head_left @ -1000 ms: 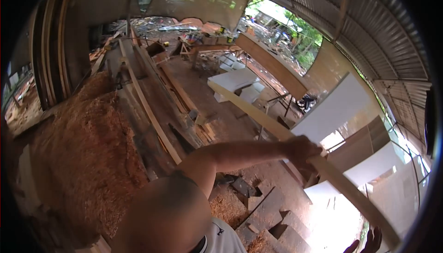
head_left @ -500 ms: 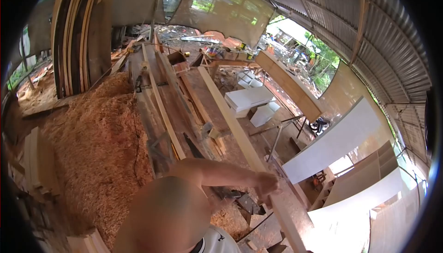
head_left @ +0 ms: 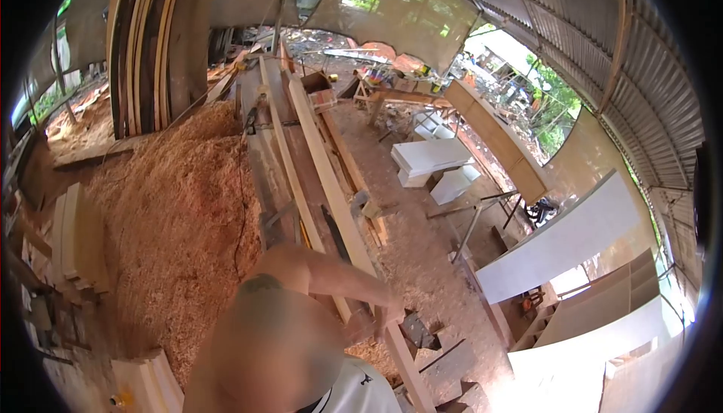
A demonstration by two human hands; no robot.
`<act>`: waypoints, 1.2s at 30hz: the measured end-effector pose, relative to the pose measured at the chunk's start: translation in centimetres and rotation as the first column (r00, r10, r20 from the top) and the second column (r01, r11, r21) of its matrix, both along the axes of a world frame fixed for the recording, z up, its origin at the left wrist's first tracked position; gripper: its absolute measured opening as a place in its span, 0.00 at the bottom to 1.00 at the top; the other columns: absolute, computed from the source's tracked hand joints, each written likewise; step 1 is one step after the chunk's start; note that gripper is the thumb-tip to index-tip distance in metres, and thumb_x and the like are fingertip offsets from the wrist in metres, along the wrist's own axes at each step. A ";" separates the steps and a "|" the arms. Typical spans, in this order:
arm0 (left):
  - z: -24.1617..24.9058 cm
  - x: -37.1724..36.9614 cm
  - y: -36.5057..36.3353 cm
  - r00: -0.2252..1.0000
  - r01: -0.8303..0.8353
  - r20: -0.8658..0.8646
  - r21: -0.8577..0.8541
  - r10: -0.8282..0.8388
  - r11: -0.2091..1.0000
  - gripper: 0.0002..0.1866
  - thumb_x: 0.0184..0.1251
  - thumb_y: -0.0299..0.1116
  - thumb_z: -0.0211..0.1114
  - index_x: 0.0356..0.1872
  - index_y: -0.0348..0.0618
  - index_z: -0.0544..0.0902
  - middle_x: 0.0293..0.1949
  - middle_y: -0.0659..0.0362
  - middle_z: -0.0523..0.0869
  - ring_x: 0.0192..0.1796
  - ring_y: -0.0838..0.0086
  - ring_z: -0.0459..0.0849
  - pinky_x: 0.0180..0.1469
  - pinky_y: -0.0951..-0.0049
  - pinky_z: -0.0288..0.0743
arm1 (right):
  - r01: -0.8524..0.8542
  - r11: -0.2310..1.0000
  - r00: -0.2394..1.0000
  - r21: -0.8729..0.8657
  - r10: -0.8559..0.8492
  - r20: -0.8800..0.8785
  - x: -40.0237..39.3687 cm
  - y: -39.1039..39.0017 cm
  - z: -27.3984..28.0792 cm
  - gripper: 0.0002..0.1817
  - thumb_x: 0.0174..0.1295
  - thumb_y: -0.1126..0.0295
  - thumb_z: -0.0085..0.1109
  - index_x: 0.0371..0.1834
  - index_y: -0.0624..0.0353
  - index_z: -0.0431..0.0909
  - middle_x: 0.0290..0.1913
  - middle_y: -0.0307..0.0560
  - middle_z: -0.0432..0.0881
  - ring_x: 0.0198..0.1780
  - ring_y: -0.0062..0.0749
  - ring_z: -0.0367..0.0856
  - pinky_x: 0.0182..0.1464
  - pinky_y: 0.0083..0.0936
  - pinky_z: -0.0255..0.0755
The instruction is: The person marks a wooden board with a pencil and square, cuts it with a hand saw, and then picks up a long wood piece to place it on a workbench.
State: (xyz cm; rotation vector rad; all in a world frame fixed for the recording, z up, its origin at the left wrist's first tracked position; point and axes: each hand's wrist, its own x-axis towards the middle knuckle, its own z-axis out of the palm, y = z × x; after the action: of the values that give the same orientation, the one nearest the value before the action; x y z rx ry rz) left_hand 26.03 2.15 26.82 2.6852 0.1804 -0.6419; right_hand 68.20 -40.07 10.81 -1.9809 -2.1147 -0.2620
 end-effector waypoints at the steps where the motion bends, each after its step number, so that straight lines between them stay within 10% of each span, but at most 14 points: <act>1: 0.8 -0.9 -0.2 0.998 0.030 0.055 0.080 -0.035 0.996 0.35 0.55 0.66 0.77 0.47 0.42 0.88 0.39 0.48 0.93 0.45 0.50 0.93 0.51 0.50 0.85 | 0.040 0.995 0.994 -0.093 -0.049 -0.094 0.5 0.0 0.5 0.35 0.63 0.42 0.77 0.60 0.60 0.84 0.43 0.53 0.89 0.42 0.52 0.89 0.43 0.43 0.84; 6: 2.1 -3.6 -0.1 0.922 -0.037 0.386 0.161 -0.029 0.986 0.32 0.53 0.58 0.78 0.51 0.47 0.81 0.31 0.50 0.90 0.38 0.45 0.91 0.44 0.45 0.84 | 0.074 0.861 0.786 -0.503 -0.361 -0.501 -9.7 5.4 18.4 0.18 0.67 0.54 0.76 0.48 0.57 0.87 0.39 0.55 0.87 0.42 0.57 0.84 0.46 0.51 0.78; 8: 0.3 -3.7 1.5 0.850 -0.001 0.525 0.063 -0.032 0.998 0.30 0.56 0.58 0.77 0.49 0.48 0.81 0.30 0.50 0.88 0.37 0.47 0.91 0.44 0.47 0.85 | 0.062 0.921 0.669 -0.383 -0.324 -0.669 -1.4 2.5 8.8 0.32 0.56 0.57 0.87 0.57 0.67 0.86 0.42 0.50 0.92 0.42 0.35 0.85 0.49 0.37 0.82; 10: 3.0 -4.7 2.0 0.785 0.032 0.614 0.095 -0.084 0.995 0.29 0.62 0.60 0.74 0.47 0.43 0.81 0.32 0.49 0.88 0.38 0.51 0.92 0.42 0.51 0.86 | 0.201 0.778 0.728 -0.595 -0.525 -0.441 -6.1 4.8 19.1 0.27 0.56 0.58 0.87 0.51 0.65 0.89 0.38 0.51 0.91 0.39 0.29 0.84 0.46 0.34 0.81; 17: 13.0 -4.5 1.5 0.786 0.042 0.578 0.305 -0.220 0.951 0.39 0.66 0.54 0.77 0.68 0.33 0.81 0.42 0.49 0.88 0.43 0.57 0.92 0.45 0.58 0.88 | 0.158 0.822 0.707 -0.546 -0.481 -0.519 -7.4 6.5 29.3 0.25 0.57 0.53 0.81 0.45 0.64 0.88 0.29 0.44 0.86 0.31 0.25 0.80 0.36 0.33 0.76; 28: 16.6 -3.6 1.0 0.752 0.051 0.611 0.319 -0.247 0.946 0.38 0.67 0.54 0.76 0.68 0.35 0.81 0.44 0.49 0.87 0.44 0.54 0.90 0.49 0.57 0.86 | 0.115 0.818 0.678 -0.564 -0.480 -0.557 -7.3 5.7 32.2 0.23 0.58 0.55 0.79 0.45 0.66 0.89 0.29 0.50 0.89 0.33 0.32 0.88 0.39 0.36 0.80; 36: 18.4 -3.2 0.8 0.812 0.012 0.553 0.300 -0.184 0.954 0.35 0.66 0.63 0.73 0.49 0.35 0.87 0.36 0.48 0.90 0.37 0.50 0.91 0.43 0.54 0.86 | 0.141 0.839 0.726 -0.526 -0.448 -0.521 -8.3 5.4 33.2 0.25 0.57 0.52 0.80 0.43 0.64 0.86 0.31 0.52 0.89 0.34 0.40 0.90 0.39 0.39 0.81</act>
State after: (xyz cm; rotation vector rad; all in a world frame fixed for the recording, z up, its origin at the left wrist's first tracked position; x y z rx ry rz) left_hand 22.82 2.94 45.19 3.0400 -0.0398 0.2217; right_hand 59.87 -34.62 43.99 -2.2223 -1.4790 0.8298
